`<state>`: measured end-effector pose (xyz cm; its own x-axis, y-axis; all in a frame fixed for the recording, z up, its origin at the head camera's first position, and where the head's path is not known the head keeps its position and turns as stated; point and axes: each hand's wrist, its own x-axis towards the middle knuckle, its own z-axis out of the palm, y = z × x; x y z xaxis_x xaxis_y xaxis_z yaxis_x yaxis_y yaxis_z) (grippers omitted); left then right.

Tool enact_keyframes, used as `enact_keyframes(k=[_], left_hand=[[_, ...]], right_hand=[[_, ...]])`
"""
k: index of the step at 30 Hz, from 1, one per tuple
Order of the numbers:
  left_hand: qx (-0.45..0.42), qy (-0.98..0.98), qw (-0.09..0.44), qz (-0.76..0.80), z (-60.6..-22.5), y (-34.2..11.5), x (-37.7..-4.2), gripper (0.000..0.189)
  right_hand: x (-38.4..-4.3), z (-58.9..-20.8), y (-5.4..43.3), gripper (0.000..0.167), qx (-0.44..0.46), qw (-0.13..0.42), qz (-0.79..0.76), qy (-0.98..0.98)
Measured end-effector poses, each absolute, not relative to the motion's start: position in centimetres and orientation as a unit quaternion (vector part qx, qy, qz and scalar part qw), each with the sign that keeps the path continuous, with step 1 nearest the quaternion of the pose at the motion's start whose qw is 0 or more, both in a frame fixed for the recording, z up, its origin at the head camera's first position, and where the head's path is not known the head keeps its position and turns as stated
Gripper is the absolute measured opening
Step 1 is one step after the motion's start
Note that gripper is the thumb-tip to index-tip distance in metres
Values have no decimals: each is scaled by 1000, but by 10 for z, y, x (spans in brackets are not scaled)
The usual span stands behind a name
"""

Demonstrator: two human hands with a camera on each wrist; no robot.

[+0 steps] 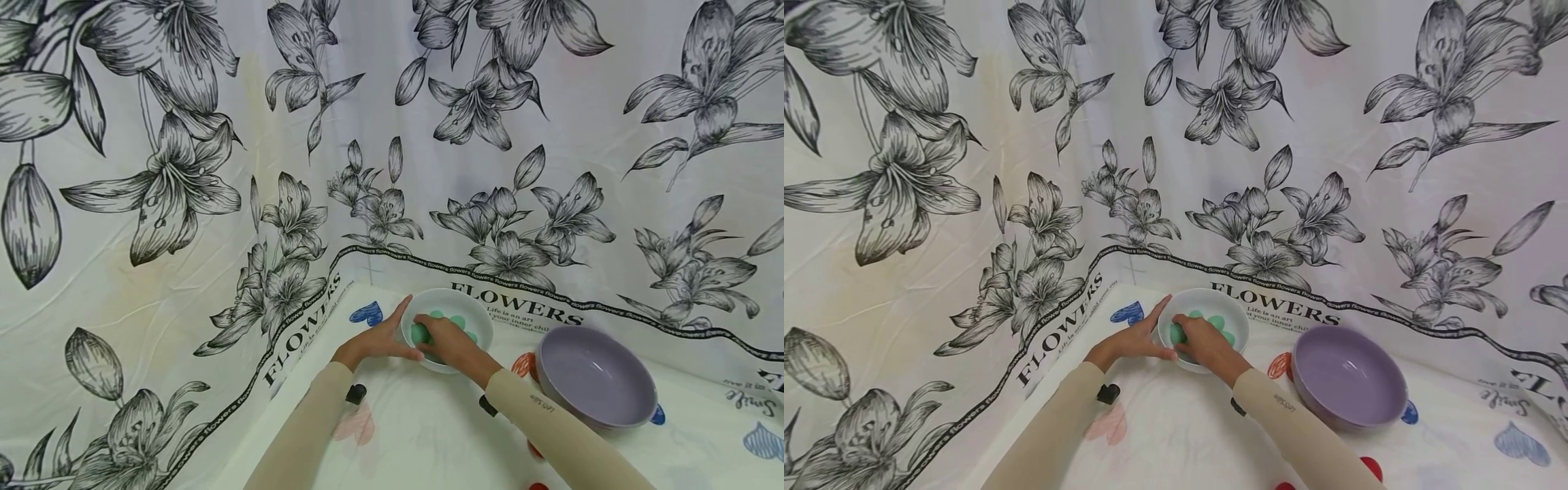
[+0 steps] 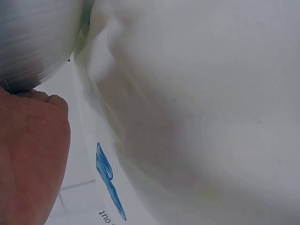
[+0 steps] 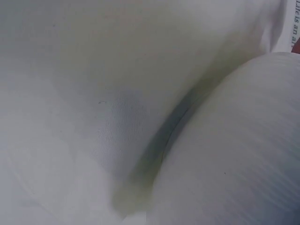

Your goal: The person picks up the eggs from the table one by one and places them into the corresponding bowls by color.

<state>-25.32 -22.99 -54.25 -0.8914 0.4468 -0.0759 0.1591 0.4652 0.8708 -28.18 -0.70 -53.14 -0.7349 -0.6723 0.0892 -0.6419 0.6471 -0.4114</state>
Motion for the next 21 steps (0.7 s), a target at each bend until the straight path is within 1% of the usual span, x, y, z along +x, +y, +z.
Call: enact_keyframes(k=[3, 6, 10, 12, 14, 19, 21], left_hand=[[177, 843, 149, 486, -543, -229, -253, 136], [173, 845, 149, 484, -541, -230, -253, 137], [173, 846, 148, 482, -542, -226, -255, 140], [173, 846, 145, 484, -543, -226, -257, 142], [170, 845, 144, 486, -543, -227, -258, 143], [164, 843, 146, 491, -542, -228, -260, 143], [161, 843, 149, 492, -543, -227, -260, 143]], right_hand=[[-281, -531, -5, 62, -356, 37, -228, 906], [-280, -523, 1, 67, -356, 32, -270, 894], [-274, -507, 33, 71, -349, 20, -325, 879], [-270, -497, 55, 75, -338, 22, -333, 880], [-264, -487, 82, 83, -320, 35, -336, 885], [-246, -468, 165, 113, -294, 72, -338, 891], [-240, -466, 205, 125, -295, 66, -335, 892]])
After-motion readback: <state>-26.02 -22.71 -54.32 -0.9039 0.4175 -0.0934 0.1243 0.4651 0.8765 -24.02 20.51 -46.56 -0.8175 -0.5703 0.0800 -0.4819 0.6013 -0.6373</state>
